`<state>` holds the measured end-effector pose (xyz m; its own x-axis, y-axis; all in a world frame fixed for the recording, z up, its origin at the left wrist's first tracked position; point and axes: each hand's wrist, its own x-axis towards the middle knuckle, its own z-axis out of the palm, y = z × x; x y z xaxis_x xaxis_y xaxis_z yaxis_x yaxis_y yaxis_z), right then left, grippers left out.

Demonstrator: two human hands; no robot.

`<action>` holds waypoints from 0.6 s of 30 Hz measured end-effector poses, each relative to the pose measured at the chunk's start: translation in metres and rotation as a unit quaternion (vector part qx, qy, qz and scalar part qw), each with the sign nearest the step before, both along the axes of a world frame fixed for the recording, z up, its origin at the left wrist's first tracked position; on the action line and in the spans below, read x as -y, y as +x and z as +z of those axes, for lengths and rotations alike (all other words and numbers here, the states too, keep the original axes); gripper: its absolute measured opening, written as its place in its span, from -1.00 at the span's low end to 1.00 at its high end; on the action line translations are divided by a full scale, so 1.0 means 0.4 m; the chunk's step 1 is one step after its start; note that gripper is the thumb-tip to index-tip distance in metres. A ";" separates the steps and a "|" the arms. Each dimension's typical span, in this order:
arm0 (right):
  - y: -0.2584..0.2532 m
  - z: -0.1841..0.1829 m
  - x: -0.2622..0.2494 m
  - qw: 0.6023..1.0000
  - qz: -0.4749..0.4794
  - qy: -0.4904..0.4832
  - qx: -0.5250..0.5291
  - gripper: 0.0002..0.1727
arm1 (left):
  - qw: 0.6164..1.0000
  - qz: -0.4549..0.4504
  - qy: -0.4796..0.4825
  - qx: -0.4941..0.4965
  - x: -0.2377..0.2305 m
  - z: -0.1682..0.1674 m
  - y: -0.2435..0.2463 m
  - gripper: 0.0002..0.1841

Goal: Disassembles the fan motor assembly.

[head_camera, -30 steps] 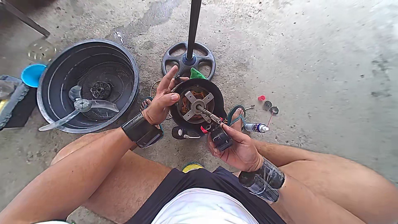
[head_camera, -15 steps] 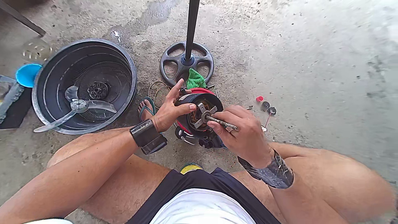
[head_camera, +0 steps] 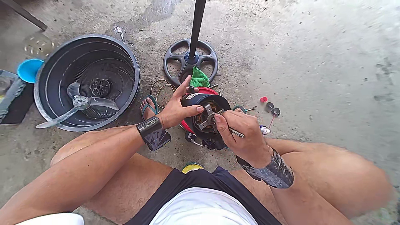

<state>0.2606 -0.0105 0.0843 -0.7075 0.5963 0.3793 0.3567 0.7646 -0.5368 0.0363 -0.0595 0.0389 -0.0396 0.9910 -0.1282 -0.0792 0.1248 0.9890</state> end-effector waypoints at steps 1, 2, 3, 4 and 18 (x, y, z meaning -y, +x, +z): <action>0.002 -0.002 -0.001 1.000 -0.002 -0.001 -0.004 -0.48 | 1.000 -0.005 -0.004 0.002 0.001 0.003 -0.002 0.24; 0.006 -0.003 -0.003 1.000 -0.009 -0.006 -0.009 -0.47 | 1.000 -0.009 -0.014 0.002 0.003 0.011 -0.002 0.22; 0.013 -0.003 -0.007 0.999 -0.019 -0.018 -0.019 -0.47 | 1.000 -0.016 -0.026 0.004 0.006 0.023 -0.002 0.21; 0.022 -0.001 -0.014 0.998 -0.029 -0.041 -0.039 -0.48 | 0.999 -0.025 -0.032 0.013 0.009 0.039 -0.004 0.19; 0.240 -0.238 -0.056 0.649 0.125 -0.617 -0.427 -0.69 | 0.924 -0.124 -0.112 0.343 0.003 0.127 0.028 -0.28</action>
